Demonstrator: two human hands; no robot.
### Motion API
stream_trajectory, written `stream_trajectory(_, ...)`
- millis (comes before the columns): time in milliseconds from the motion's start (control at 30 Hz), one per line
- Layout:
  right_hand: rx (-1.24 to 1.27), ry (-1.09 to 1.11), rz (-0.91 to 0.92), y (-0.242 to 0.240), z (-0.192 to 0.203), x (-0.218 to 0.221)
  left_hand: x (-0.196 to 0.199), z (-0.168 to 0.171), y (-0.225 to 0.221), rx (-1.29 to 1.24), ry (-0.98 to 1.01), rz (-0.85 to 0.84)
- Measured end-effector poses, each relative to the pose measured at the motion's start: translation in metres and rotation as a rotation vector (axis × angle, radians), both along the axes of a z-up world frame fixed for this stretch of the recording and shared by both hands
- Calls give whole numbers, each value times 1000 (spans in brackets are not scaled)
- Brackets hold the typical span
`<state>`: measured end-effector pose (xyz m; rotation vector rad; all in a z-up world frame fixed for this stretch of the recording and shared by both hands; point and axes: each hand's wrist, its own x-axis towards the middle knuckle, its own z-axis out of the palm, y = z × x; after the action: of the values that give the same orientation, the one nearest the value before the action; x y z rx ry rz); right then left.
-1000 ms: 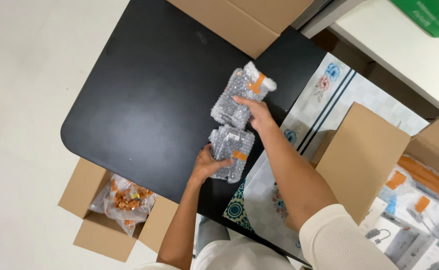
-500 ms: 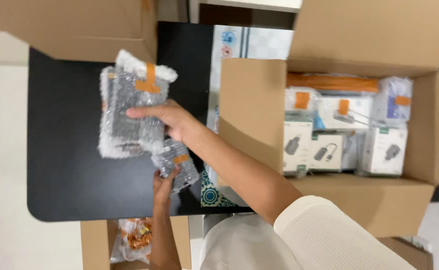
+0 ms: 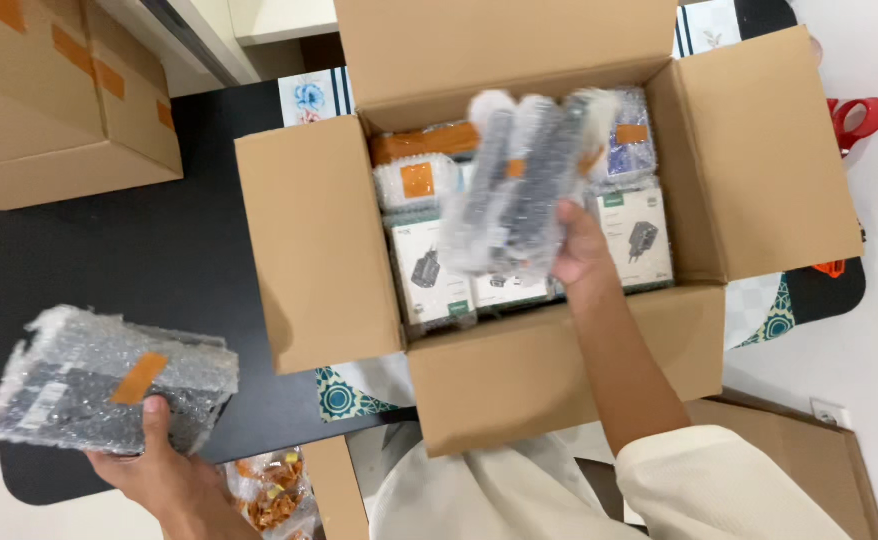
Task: The person places several small boxed items and bubble-wrapped components into a large cardboard shipping box, arranging them to fit inside.
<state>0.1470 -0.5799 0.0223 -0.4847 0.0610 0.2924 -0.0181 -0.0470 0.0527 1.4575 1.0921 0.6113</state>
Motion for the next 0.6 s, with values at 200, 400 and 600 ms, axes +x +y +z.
stream_trajectory(200, 30, 8, -27, -101, -26, -53, -22, 49, -121, -129, -332, -311)
stream_trajectory(400, 67, 18, 44, -133, -47, -91, -59, -87, -182, -998, -439, -498)
stream_trajectory(600, 100, 11, 197, -120, -64, -104, -62, -41, -250, -1050, -521, -412)
